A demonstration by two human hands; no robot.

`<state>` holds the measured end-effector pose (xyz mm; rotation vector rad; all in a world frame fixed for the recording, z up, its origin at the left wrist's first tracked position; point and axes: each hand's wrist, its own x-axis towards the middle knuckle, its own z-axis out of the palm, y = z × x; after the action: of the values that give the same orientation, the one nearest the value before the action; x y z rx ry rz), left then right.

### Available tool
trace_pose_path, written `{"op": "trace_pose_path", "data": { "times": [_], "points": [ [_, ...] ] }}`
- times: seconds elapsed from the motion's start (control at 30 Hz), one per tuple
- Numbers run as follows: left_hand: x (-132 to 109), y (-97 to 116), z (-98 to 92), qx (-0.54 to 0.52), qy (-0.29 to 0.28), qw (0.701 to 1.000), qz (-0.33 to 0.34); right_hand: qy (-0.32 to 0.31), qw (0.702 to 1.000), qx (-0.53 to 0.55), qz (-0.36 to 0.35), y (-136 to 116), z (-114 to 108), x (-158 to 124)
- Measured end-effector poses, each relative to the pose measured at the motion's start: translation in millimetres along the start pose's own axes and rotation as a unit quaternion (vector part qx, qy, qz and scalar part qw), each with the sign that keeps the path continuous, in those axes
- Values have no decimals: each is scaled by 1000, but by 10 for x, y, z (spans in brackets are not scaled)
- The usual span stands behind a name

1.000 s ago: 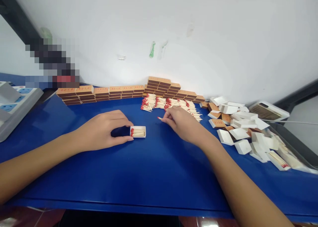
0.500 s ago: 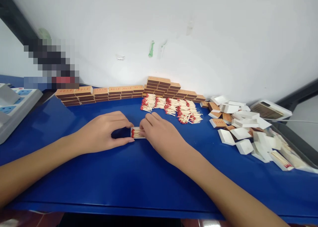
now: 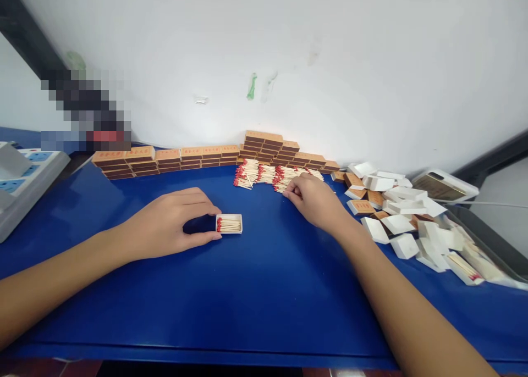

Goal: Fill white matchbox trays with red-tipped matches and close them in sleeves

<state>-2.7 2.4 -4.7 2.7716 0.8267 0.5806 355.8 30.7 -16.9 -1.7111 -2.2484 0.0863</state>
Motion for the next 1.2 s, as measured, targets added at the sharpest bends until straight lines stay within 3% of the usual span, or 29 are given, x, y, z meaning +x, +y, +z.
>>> {"op": "trace_pose_path", "data": {
  "times": [0.13, 0.3, 0.53, 1.0, 1.2],
  "points": [
    [-3, -2, -8, 3, 3, 1000, 0, 1, 1000, 9, -16, -43, -26, -18],
    [-9, -3, -5, 0, -1, 1000, -4, -47, 998, 23, -29, -73, -77, -44],
    [0, 3, -14, -1, -1, 1000, 2, -39, 999, 27, 9, -78, -56, -25],
    [-1, 13, -25, 3, 1, 1000, -4, -55, 998, -1, -7, -17, -109, -35],
    [-5, 0, -21, 1, 0, 1000, 0, -32, 999, 3, -11, -4, -90, -31]
  ]
}}
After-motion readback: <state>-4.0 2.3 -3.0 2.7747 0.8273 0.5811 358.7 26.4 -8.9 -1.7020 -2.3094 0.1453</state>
